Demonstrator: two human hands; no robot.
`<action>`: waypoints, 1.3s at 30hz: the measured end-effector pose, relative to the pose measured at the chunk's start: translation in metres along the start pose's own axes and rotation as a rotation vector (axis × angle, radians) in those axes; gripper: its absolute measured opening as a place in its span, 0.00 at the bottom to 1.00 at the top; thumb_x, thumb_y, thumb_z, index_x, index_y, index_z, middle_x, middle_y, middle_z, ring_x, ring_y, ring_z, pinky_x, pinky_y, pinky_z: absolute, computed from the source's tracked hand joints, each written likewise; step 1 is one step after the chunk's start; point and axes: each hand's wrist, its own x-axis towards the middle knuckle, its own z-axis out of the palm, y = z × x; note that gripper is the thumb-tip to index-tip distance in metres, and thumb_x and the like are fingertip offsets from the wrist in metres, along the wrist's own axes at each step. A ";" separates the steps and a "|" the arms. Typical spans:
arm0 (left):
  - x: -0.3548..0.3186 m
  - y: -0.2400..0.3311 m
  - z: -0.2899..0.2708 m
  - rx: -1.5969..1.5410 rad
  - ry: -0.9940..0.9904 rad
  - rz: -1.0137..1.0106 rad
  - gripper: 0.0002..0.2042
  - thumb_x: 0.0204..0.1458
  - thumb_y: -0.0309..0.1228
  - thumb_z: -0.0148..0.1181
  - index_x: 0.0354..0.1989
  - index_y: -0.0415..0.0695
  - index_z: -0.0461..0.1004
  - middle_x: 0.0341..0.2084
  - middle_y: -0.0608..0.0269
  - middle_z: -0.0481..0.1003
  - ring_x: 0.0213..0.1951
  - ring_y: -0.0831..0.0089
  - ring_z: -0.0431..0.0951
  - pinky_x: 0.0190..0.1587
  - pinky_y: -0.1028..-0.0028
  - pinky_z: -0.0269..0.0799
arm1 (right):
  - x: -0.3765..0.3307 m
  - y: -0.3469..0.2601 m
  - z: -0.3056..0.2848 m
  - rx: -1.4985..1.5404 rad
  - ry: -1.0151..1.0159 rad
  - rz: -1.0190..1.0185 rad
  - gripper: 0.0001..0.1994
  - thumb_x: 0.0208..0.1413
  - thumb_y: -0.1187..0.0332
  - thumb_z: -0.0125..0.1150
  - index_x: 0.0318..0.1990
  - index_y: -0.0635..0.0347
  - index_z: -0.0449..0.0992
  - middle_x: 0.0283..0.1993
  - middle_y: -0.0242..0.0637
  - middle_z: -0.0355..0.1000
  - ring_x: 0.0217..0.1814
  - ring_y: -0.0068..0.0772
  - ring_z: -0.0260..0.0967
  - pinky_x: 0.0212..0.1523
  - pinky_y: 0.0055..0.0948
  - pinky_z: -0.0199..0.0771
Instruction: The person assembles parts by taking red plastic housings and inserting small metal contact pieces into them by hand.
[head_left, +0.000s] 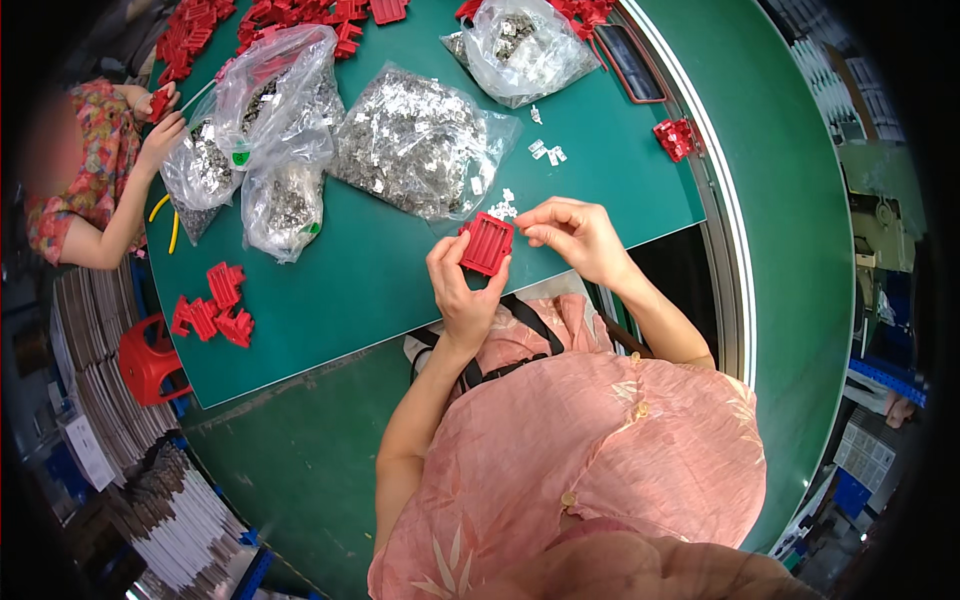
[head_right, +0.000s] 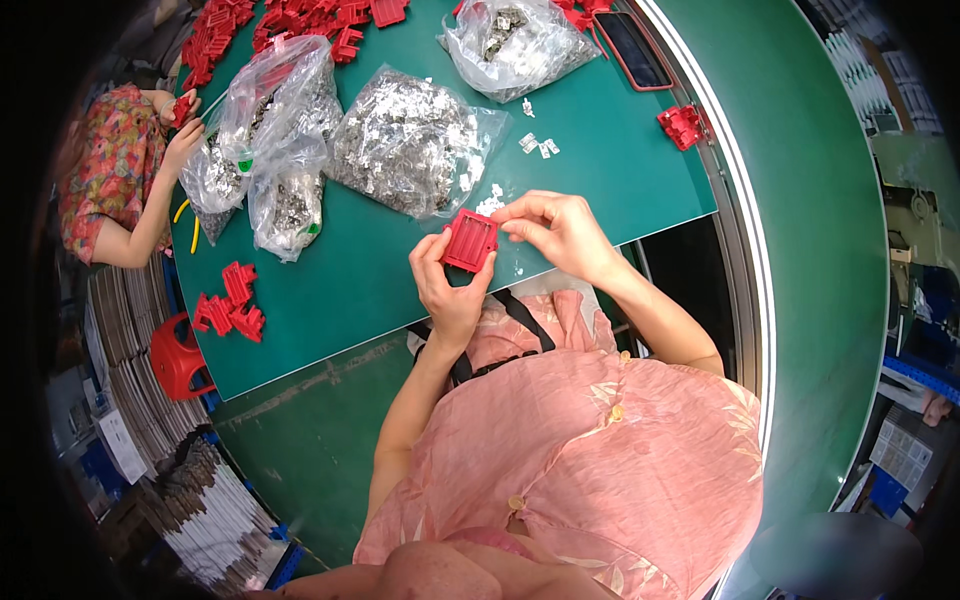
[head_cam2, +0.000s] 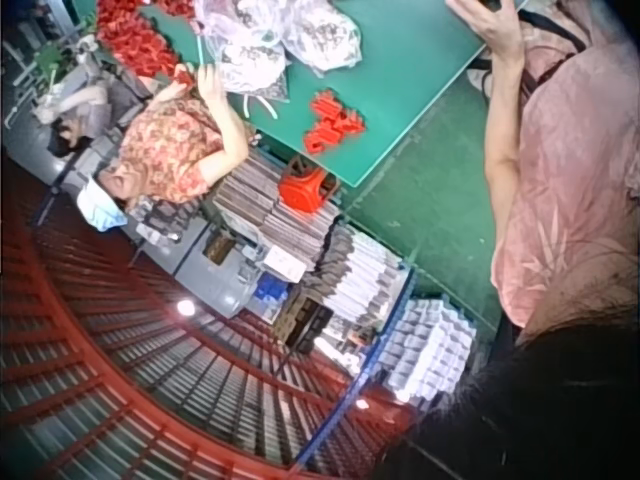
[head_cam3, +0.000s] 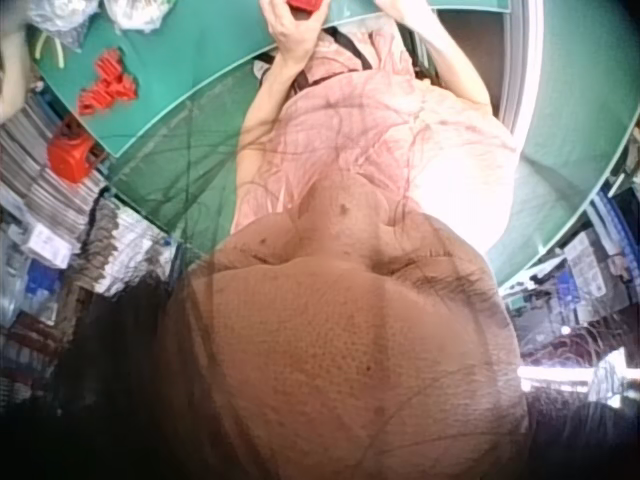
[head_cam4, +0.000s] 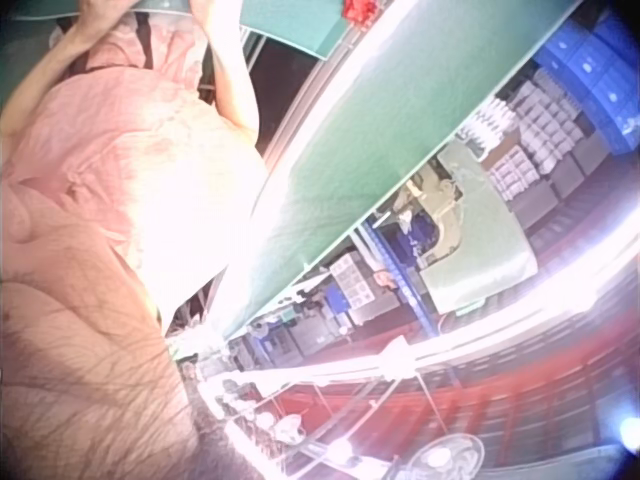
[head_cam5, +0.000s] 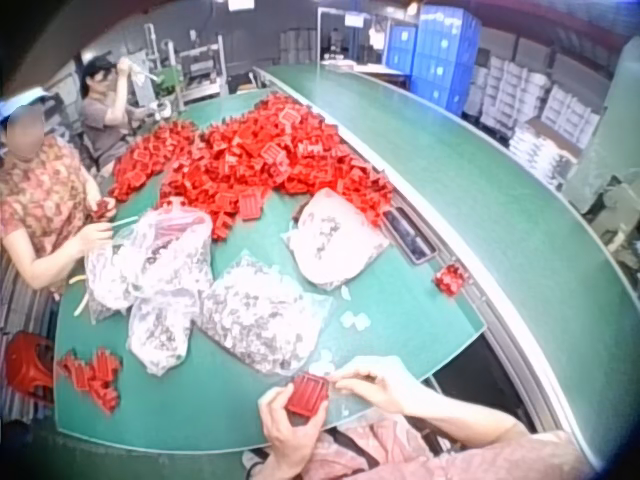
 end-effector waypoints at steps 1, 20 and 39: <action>-0.002 -0.002 0.002 -0.036 0.015 -0.022 0.31 0.39 0.25 0.77 0.55 0.37 0.68 0.47 0.48 0.69 0.48 0.53 0.73 0.49 0.61 0.72 | -0.001 -0.003 0.006 -0.061 0.017 -0.070 0.08 0.60 0.75 0.62 0.45 0.66 0.81 0.37 0.36 0.80 0.35 0.22 0.77 0.38 0.23 0.78; -0.007 -0.008 0.006 -0.050 0.076 0.024 0.28 0.40 0.23 0.74 0.51 0.38 0.70 0.47 0.50 0.70 0.47 0.54 0.73 0.49 0.62 0.72 | -0.003 -0.002 0.061 -0.369 0.193 -0.339 0.06 0.46 0.73 0.72 0.29 0.63 0.80 0.27 0.35 0.76 0.24 0.28 0.71 0.25 0.27 0.71; -0.006 -0.008 -0.003 -0.043 0.058 -0.012 0.24 0.41 0.20 0.72 0.49 0.36 0.73 0.45 0.48 0.73 0.45 0.53 0.75 0.49 0.61 0.73 | -0.016 0.005 0.062 -1.147 -0.047 -0.710 0.09 0.48 0.67 0.58 0.37 0.55 0.76 0.33 0.31 0.67 0.36 0.31 0.70 0.30 0.28 0.72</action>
